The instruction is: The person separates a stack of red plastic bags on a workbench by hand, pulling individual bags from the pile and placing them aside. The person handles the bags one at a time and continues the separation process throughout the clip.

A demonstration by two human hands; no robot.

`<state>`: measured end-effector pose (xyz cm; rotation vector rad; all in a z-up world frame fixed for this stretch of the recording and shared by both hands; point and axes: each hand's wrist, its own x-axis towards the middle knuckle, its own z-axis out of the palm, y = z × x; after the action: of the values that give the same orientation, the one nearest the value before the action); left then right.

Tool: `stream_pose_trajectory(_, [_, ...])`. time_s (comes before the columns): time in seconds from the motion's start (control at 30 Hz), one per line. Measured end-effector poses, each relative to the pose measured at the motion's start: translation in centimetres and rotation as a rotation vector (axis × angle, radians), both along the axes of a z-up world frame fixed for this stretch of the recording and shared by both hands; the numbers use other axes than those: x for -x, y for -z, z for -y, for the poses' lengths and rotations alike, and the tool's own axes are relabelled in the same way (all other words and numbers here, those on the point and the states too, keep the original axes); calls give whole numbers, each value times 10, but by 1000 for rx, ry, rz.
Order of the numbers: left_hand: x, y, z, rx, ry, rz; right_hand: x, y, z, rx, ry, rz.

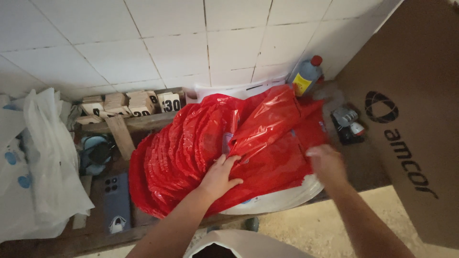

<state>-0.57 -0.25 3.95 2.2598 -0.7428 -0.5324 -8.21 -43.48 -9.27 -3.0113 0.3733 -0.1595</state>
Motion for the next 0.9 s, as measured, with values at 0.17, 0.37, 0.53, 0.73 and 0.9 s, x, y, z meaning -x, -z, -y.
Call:
stream_pose_trajectory(0.17, [-5, 4, 4, -24, 0, 30, 31, -60, 32, 107, 238, 110])
stream_pose_trajectory(0.37, [-19, -20, 18, -315, 62, 426, 18, -63, -81, -158, -141, 98])
stream_pose_trajectory(0.53, [-37, -83, 24, -347, 172, 752, -12, -64, -189, -191, -930, 146])
stream_pose_trajectory(0.73, [-64, -96, 26, -316, 189, 951, -23, -52, -179, -71, -930, -52])
stream_pose_trajectory(0.9, [-77, -120, 29, -300, 224, 866, -32, -117, -213, -194, -985, -125])
